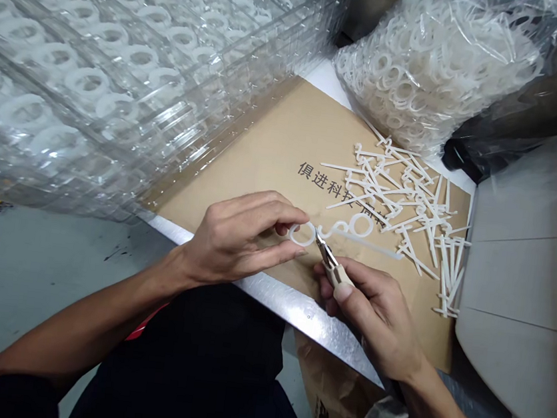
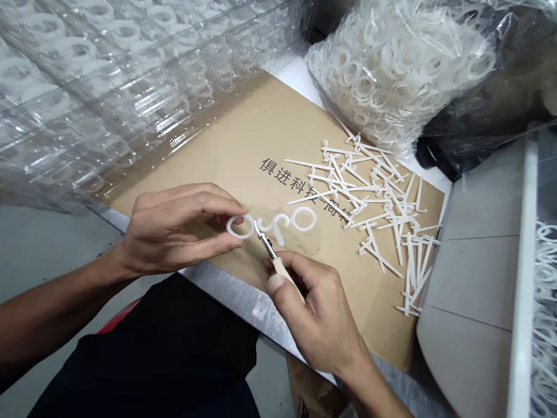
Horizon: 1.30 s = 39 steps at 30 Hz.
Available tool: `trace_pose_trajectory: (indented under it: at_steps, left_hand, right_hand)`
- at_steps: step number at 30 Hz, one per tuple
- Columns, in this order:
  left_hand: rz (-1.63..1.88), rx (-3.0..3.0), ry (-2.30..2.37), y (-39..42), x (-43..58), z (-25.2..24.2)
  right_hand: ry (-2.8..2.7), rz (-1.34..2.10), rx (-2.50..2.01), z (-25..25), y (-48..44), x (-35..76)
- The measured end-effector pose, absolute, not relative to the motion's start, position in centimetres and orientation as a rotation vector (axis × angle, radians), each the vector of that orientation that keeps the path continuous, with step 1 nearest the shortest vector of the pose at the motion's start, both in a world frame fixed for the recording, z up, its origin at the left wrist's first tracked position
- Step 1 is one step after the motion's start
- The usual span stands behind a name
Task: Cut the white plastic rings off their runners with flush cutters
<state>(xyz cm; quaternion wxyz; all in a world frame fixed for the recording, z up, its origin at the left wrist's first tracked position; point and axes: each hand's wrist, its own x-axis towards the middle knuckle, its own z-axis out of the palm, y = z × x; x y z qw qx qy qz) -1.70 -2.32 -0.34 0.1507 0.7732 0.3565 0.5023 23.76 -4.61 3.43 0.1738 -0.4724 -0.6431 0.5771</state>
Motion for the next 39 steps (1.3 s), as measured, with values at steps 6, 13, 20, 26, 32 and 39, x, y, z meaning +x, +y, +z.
trace_pose_trajectory:
  at_steps: [6,13,20,26,32,39]
  left_hand:
    - [1.442,2.210,1.023,-2.3,-1.7,-0.4]
    - [1.444,2.218,1.030,-2.3,-1.7,-0.5]
    - [1.455,2.195,1.029,-2.4,-1.7,-0.5]
    - [1.447,2.179,1.015,-2.4,-1.8,-0.6]
    - [1.422,2.112,1.021,-2.5,-1.9,-0.7]
    - [1.518,2.096,1.022,-2.4,-1.9,-0.8]
  right_hand:
    - [-1.836,1.625,-1.349,3.6,-4.6,23.7]
    - [-1.831,1.641,-1.344,3.5,-4.6,23.7]
    - [-1.917,1.563,-1.320,3.6,-4.6,23.5]
    - [-2.019,1.476,-1.320,3.4,-4.7,23.3]
    - [-1.977,1.467,-1.370,2.9,-4.8,23.0]
    - [-1.900,1.525,-1.331,2.6,-4.6,23.2]
